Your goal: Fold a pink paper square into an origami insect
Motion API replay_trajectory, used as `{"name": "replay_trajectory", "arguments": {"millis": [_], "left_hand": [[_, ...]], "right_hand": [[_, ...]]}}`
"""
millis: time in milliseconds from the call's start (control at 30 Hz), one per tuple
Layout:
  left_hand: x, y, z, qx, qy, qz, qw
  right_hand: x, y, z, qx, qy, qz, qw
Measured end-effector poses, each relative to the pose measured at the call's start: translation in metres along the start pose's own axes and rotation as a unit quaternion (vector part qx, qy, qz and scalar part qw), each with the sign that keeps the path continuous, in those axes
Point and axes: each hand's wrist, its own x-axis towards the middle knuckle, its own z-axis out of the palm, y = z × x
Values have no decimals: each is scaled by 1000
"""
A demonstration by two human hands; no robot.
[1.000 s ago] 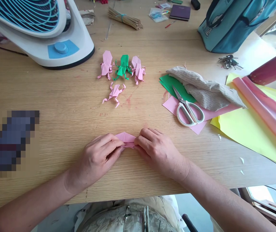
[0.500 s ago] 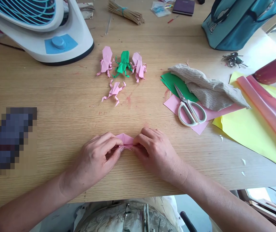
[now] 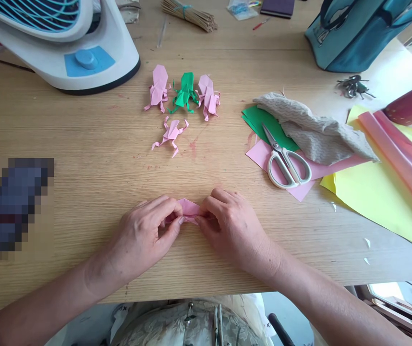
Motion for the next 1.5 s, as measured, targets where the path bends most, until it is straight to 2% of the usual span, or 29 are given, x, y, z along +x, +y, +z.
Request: {"name": "replay_trajectory", "arguments": {"millis": [233,433,600,1000,1267,1500], "left_hand": [[1,-2,-2,-6,-21,-11,1000],[3,-1,-7,-15,-61,-23,998],[4,0,-6,33,-73,-34,996],[16,11,-16,96,-183,-73,976],[15,2,-12,92,-161,-24,982],[11,6,-12,16,-152,-46,987]], "right_hand": [[1,3,-5,50,-25,8,998],[1,4,-9,74,-38,10,996],[1,2,-5,60,-29,30,997],[4,-2,-2,11,-24,46,999],[3,-2,-1,9,-23,44,999],[2,2,-2,25,-21,22,999]]}}
